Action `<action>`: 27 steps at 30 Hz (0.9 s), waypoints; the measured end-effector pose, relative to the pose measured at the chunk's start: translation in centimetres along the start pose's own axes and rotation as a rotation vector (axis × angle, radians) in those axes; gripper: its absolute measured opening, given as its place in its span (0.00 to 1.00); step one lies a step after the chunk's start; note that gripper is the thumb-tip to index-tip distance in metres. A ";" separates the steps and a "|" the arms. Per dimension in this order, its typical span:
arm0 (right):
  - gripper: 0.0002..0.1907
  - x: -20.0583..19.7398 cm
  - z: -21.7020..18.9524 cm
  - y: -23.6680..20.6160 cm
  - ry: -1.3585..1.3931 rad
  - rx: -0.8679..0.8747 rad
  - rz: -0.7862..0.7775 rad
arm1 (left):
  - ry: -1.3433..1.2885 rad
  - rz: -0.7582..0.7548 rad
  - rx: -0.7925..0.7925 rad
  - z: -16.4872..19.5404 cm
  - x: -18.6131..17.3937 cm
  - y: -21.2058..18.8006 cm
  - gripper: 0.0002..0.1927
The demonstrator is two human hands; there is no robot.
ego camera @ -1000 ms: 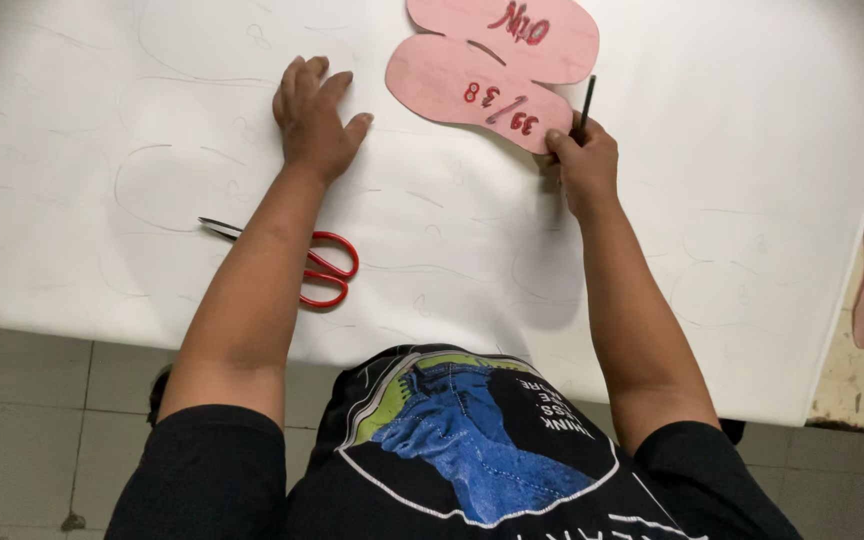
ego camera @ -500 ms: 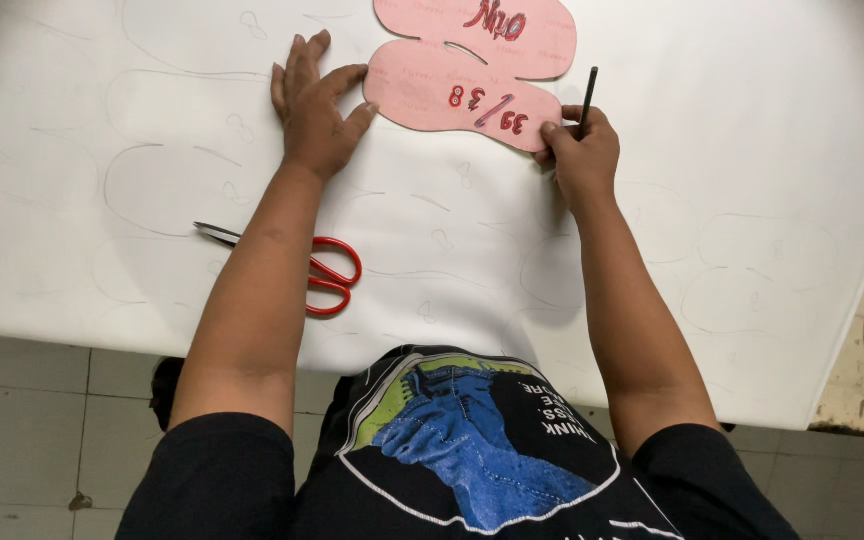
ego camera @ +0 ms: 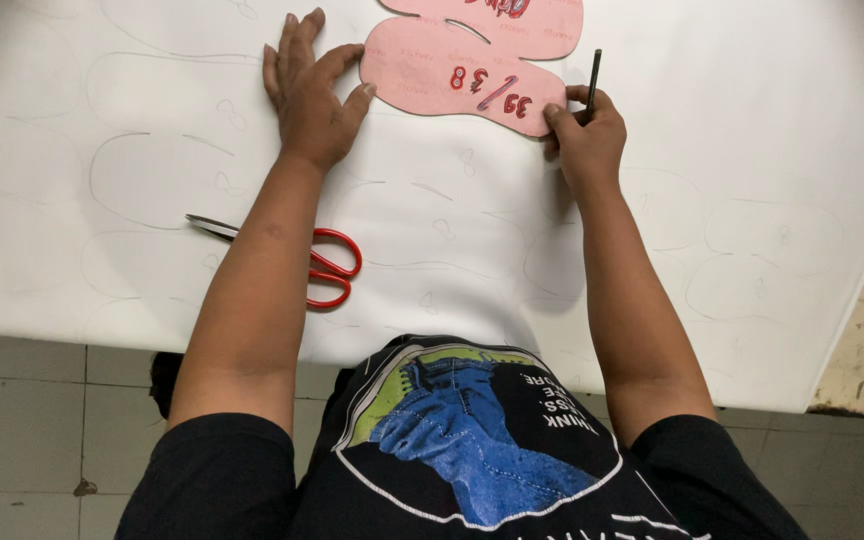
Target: The person uses a pink shoe insole as a template to trace outlines onto a large white sheet of material. They repeatedly reposition the insole and use a pencil to draw the shape, then move the insole to a new location and repeat the process.
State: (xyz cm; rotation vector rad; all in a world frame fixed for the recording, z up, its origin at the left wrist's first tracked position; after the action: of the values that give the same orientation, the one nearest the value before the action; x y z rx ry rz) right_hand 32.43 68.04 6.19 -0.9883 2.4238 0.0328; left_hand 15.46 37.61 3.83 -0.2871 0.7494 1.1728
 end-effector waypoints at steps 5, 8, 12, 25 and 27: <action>0.13 0.0 -0.1 0.1 0.011 -0.032 -0.012 | 0.002 0.007 0.007 0.0 0.2 0.1 0.17; 0.13 -0.1 0.3 0.3 -0.010 0.014 0.003 | 0.005 0.011 0.016 0.3 0.3 0.1 0.17; 0.13 -0.1 0.7 0.7 -0.047 -0.012 -0.006 | -0.001 -0.001 -0.004 0.0 0.3 -0.1 0.17; 0.11 2.7 -6.9 1.0 -0.460 -0.677 0.065 | 0.190 -0.082 0.403 12.1 10.6 -3.9 0.31; 0.10 4.8 -9.8 0.0 -0.347 -0.724 -0.005 | 0.272 -0.065 0.369 12.5 10.2 -4.4 0.37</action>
State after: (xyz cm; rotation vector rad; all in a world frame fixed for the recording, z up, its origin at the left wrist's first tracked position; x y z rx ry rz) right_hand 25.10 62.94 12.41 -1.1557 2.0961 1.0488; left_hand 26.10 50.44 5.41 -0.1611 1.1679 0.9214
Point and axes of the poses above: each hand's wrist, its own y-axis towards the middle knuckle, its own x-axis out of the palm, z = x × y, the point moved 6 cm from there along y, towards the middle knuckle, and after that the axes turned 5 degrees about z, right-handed, at the moved point
